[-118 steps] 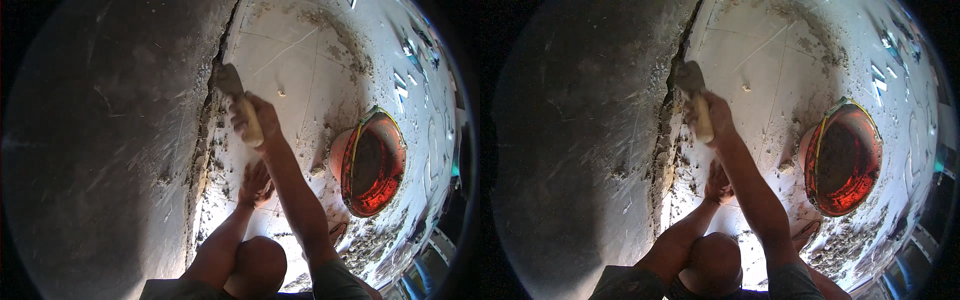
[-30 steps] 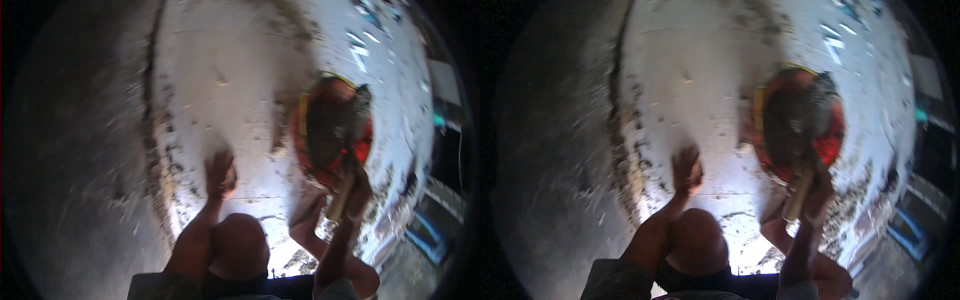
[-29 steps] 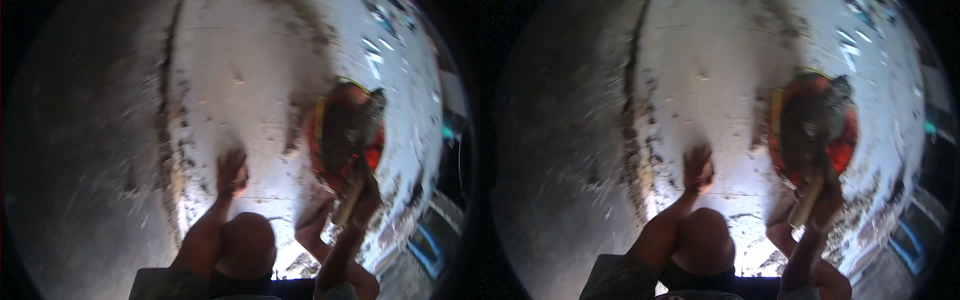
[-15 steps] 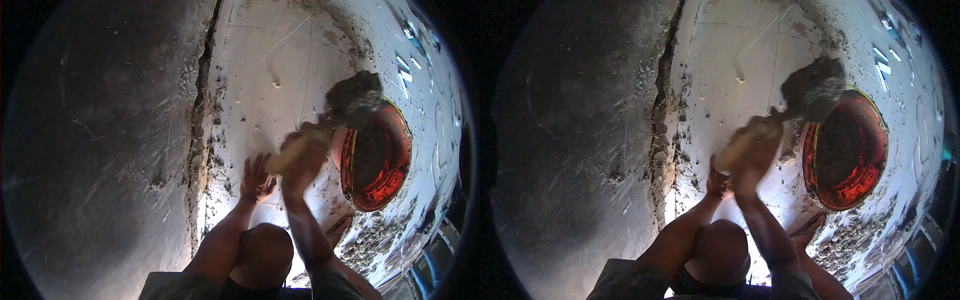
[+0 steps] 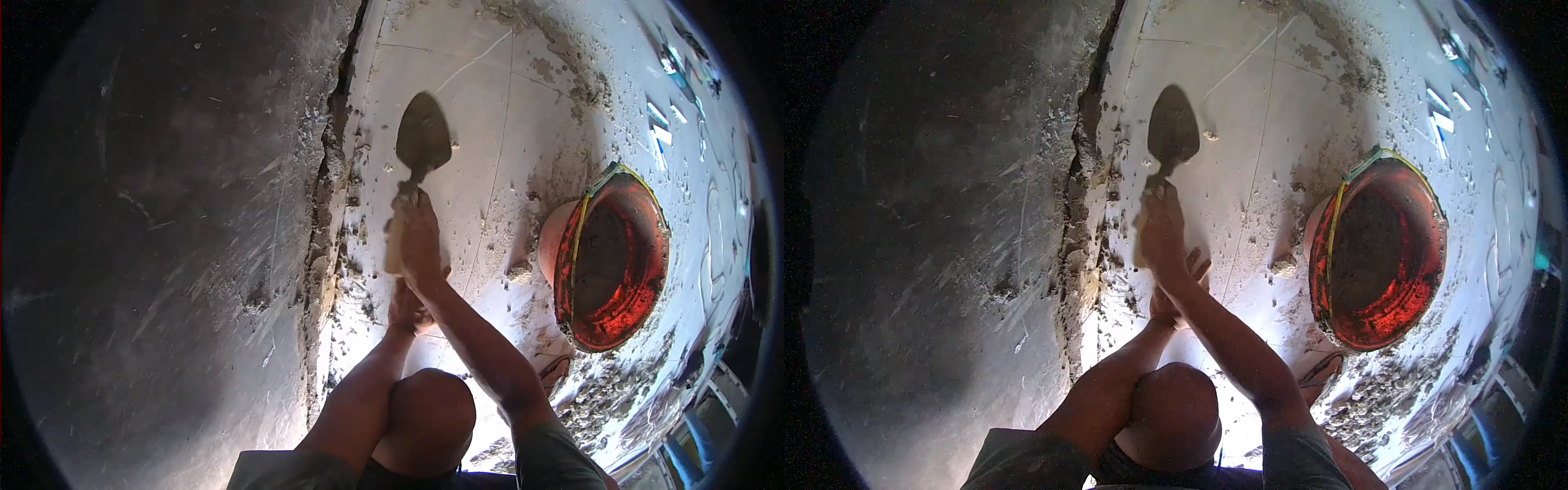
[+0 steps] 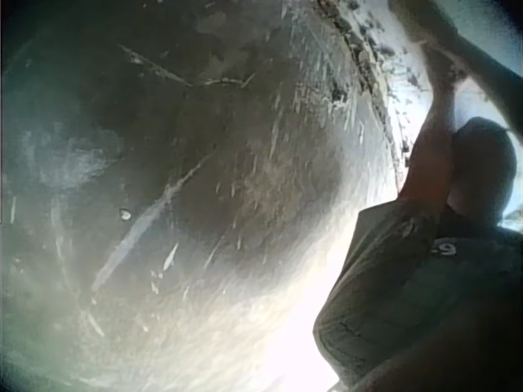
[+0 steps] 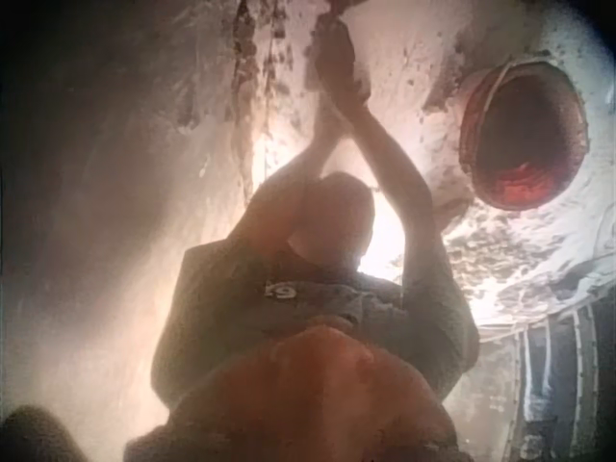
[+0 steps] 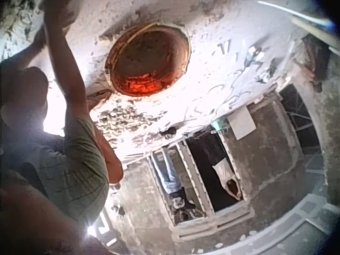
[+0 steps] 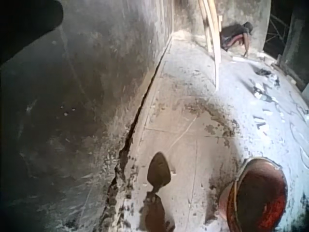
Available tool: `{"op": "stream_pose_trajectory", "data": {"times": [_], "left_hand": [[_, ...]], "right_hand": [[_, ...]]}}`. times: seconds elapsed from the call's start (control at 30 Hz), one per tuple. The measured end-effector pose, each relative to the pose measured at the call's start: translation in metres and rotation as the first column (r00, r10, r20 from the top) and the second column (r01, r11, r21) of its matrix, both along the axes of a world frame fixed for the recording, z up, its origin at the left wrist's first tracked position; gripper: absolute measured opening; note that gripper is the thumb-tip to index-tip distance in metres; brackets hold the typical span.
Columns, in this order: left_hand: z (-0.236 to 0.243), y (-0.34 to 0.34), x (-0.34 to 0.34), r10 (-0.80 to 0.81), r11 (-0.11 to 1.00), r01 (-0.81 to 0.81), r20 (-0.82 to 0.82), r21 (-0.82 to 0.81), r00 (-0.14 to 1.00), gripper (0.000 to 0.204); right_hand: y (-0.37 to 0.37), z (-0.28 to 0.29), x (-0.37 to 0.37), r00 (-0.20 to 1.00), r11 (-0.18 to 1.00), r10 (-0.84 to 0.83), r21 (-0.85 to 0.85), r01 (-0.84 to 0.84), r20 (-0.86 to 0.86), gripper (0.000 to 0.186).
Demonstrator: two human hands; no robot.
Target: The person scoops mortar from a bucket using a trowel and applies and smooths it along the edge between the floor and the wall.
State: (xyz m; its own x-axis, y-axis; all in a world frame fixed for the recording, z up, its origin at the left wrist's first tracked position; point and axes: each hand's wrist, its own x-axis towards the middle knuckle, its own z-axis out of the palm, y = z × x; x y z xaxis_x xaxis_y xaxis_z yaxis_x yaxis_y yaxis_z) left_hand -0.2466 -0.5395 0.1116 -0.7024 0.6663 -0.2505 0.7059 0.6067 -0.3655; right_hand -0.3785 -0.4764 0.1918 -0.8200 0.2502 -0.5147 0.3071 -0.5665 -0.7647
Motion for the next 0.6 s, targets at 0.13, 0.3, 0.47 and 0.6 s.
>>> {"op": "stream_pose_trajectory", "data": {"times": [0.13, 0.3, 0.47, 0.6], "left_hand": [[-0.001, -0.009, 0.003, 0.107, 0.992, -0.113, 0.087, 0.064, 0.990, 0.065], [0.005, -0.001, -0.004, 0.150, 0.713, -0.421, 0.464, 0.561, 0.873, 0.062], [-0.002, -0.005, -0.003, 0.174, 0.728, -0.418, 0.443, 0.543, 0.879, 0.060], [-0.002, -0.003, -0.002, 0.186, 0.719, -0.432, 0.448, 0.544, 0.874, 0.058]], "right_hand": [[-0.018, 0.006, 0.033, 0.960, 0.973, 0.167, -0.195, -0.124, 0.226, 0.030], [-0.018, 0.046, 0.042, 0.900, 0.895, 0.301, -0.420, -0.152, 0.315, 0.035], [-0.005, 0.039, 0.043, 0.854, 0.904, 0.377, 0.060, -0.424, 0.358, 0.033], [0.009, 0.064, 0.042, 0.914, 0.946, 0.317, -0.154, -0.286, 0.252, 0.030]]}}
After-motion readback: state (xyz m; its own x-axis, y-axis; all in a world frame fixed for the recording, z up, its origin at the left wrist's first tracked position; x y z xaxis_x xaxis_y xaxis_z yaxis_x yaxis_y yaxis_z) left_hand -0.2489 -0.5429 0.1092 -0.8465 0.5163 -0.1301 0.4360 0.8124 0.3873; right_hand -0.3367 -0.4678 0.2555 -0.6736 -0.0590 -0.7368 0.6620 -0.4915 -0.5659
